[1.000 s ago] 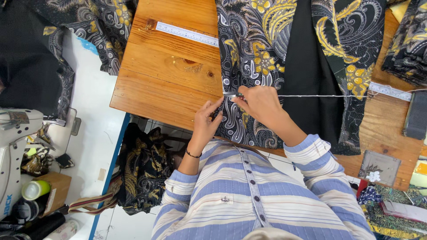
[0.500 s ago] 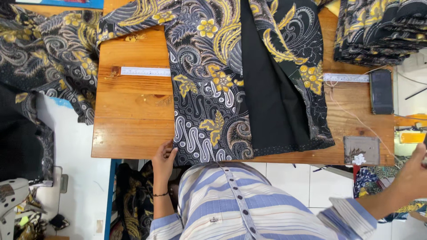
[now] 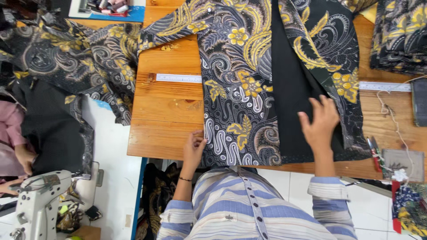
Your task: The person folds a patterned shirt on a wooden table, aligning the sleeves and body, then folds it into a compact rectangle. The shirt is placed on top of a stack of similar folded shirts.
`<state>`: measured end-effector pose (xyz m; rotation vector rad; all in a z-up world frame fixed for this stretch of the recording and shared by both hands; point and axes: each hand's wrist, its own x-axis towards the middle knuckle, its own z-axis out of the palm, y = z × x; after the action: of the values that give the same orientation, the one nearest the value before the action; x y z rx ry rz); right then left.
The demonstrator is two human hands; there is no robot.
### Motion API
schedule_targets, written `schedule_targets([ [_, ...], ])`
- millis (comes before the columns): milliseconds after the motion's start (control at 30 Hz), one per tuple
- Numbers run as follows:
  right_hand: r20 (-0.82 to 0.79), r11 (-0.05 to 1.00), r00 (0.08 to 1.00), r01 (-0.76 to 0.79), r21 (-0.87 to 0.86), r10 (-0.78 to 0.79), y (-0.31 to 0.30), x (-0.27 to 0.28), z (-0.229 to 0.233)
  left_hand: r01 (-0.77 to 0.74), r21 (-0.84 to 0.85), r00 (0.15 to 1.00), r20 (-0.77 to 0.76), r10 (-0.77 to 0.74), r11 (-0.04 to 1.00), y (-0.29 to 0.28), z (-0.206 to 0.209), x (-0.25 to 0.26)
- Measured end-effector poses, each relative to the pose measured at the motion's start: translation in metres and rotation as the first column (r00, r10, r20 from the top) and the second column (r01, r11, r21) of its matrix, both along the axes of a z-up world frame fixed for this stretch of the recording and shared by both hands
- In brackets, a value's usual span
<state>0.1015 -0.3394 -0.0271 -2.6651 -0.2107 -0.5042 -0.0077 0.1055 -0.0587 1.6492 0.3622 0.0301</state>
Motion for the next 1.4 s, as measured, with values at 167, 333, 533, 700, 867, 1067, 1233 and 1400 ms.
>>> schedule_targets([
  [167,-0.147,0.98,0.971,-0.195,-0.038,0.188,0.112,0.05,0.005,0.273,0.134,0.962,-0.015,-0.274,0.952,-0.005,0.032,-0.032],
  [333,-0.17,0.994,0.981,-0.101,-0.038,0.094,0.121,0.014,-0.005,0.531,-0.087,0.834,-0.121,-0.538,0.843,0.026,-0.003,-0.082],
  [533,-0.242,1.0,0.97,-0.002,-0.031,-0.005,0.157,-0.105,-0.013,0.499,0.534,0.858,-0.415,-0.303,0.682,0.056,-0.1,-0.115],
  [700,-0.207,0.994,0.972,0.101,-0.041,-0.107,0.183,-0.108,-0.016,0.841,-0.391,0.2,-0.418,-0.886,0.374,0.09,-0.075,-0.068],
  [867,-0.163,0.988,0.986,0.016,-0.151,-0.041,0.19,0.019,-0.02,0.588,-0.596,0.642,-0.068,-0.764,0.548,0.136,-0.001,0.039],
  [1067,-0.231,0.989,0.962,0.129,-0.075,-0.143,0.171,0.183,-0.038,0.054,-0.644,0.997,-0.003,-0.073,0.763,0.166,-0.035,0.237],
  [1233,-0.188,0.992,0.975,0.107,-0.069,-0.118,0.166,0.226,-0.042,-0.313,-0.828,0.75,0.085,0.656,0.466,0.226,-0.021,0.378],
  [1400,-0.192,0.993,0.976,0.115,0.035,-0.106,0.158,0.235,-0.044,-0.589,0.316,0.52,0.853,0.049,0.743,0.22,0.044,0.413],
])
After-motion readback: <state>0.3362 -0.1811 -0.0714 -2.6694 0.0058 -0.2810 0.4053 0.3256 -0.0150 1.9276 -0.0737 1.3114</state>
